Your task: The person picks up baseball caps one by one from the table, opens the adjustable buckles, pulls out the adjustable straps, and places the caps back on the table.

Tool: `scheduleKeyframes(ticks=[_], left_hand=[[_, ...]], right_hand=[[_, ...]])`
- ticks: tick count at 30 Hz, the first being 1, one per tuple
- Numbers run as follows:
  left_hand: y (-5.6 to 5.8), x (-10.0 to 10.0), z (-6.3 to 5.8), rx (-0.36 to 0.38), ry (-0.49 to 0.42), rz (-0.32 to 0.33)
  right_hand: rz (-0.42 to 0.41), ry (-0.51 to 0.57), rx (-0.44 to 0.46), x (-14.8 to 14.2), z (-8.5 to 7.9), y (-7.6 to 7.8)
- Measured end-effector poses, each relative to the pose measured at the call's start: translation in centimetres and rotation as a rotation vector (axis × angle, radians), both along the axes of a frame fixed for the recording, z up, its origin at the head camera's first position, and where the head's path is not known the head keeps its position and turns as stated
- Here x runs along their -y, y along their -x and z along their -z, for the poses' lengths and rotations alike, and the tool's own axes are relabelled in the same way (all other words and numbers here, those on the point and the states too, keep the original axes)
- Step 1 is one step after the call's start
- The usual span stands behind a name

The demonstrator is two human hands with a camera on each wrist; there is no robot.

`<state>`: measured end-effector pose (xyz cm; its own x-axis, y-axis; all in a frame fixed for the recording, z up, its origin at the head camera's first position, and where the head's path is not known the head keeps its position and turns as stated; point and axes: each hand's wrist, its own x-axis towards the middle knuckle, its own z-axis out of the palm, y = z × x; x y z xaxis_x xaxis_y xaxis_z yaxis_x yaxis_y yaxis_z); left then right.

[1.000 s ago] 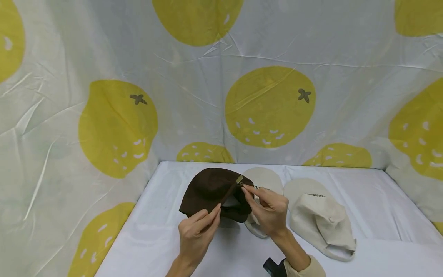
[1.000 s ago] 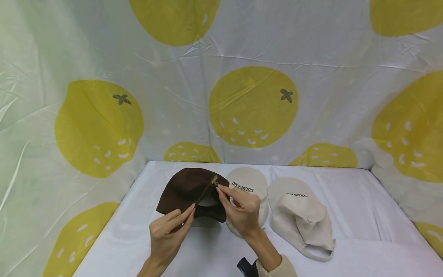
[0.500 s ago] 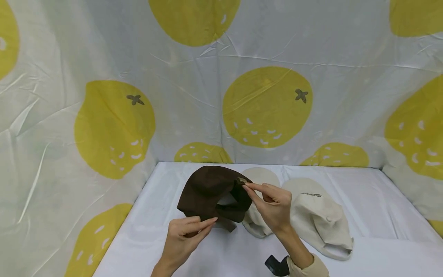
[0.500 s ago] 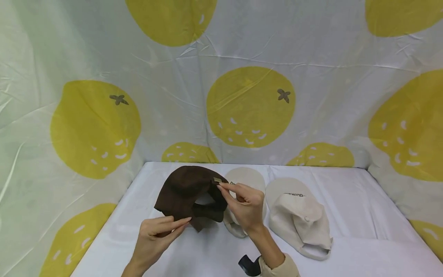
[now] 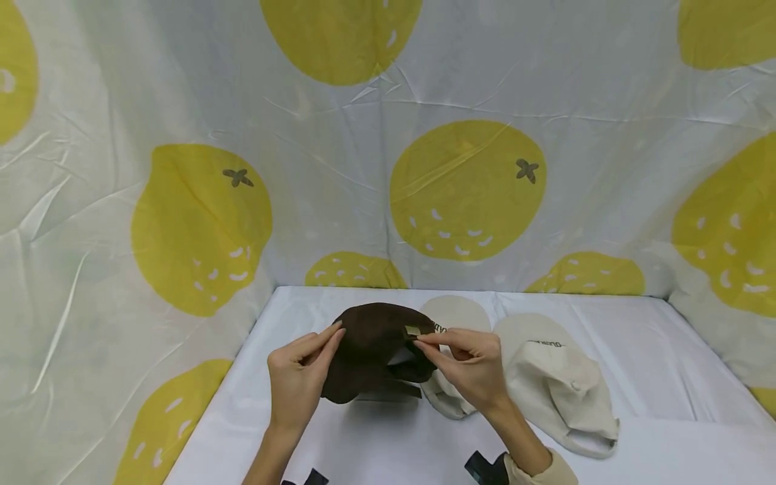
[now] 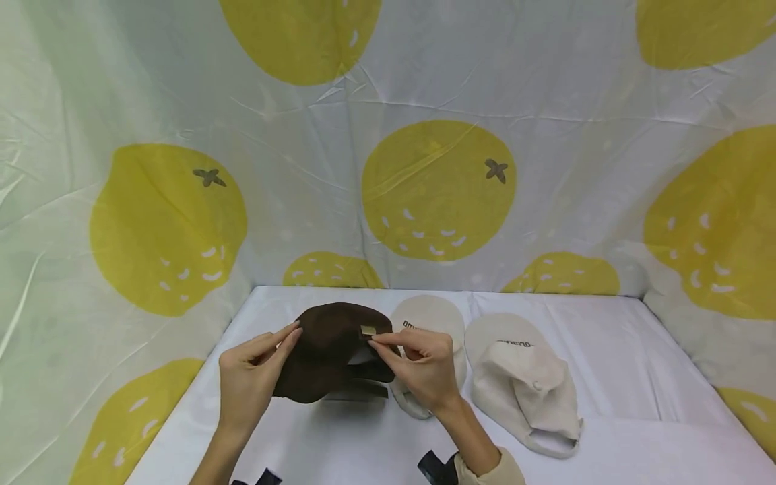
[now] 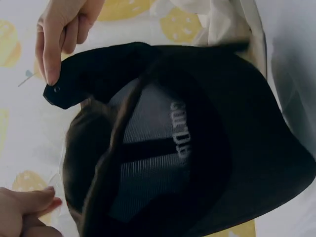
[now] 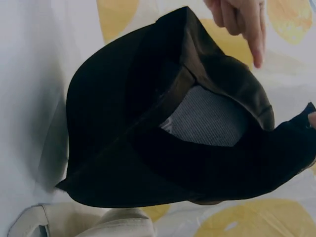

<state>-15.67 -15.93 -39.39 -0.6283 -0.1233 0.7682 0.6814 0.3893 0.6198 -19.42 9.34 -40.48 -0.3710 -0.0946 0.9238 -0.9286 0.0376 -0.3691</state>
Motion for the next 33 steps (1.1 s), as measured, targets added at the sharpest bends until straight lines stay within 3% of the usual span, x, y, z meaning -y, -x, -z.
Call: scheduleKeyframes(ticks=[4,8,12,19,25,33], left_hand=[[0.6,0.0,-0.4,0.145,-0.002,-0.066],[1.0,-0.1,-0.7,0.232,-0.025,-0.077],[1.3,-0.3,-0.9,0.265,-0.051,-0.068],[1.4,-1.1,-1.5,0.322,-0.009,-0.069],[1.1,-1.3,-1.5,0.366,-0.008,-0.066],[0.9,-1.4,-1.3,0.324,-0.070,-0.048]], right_hand=[[-0.068,-0.080,0.009,-0.2,-0.2,0.0],[-0.145,-0.168,0.068,-0.4,-0.3,0.0],[-0.226,-0.251,0.121,-0.6,-0.5,-0.3],[-0.301,-0.354,0.114,-0.6,-0.7,-0.7],[-0.302,-0.420,0.173,-1.1,-0.6,-0.9],[-0.314,-0.481,0.225,-0.8,-1.0,-1.4]])
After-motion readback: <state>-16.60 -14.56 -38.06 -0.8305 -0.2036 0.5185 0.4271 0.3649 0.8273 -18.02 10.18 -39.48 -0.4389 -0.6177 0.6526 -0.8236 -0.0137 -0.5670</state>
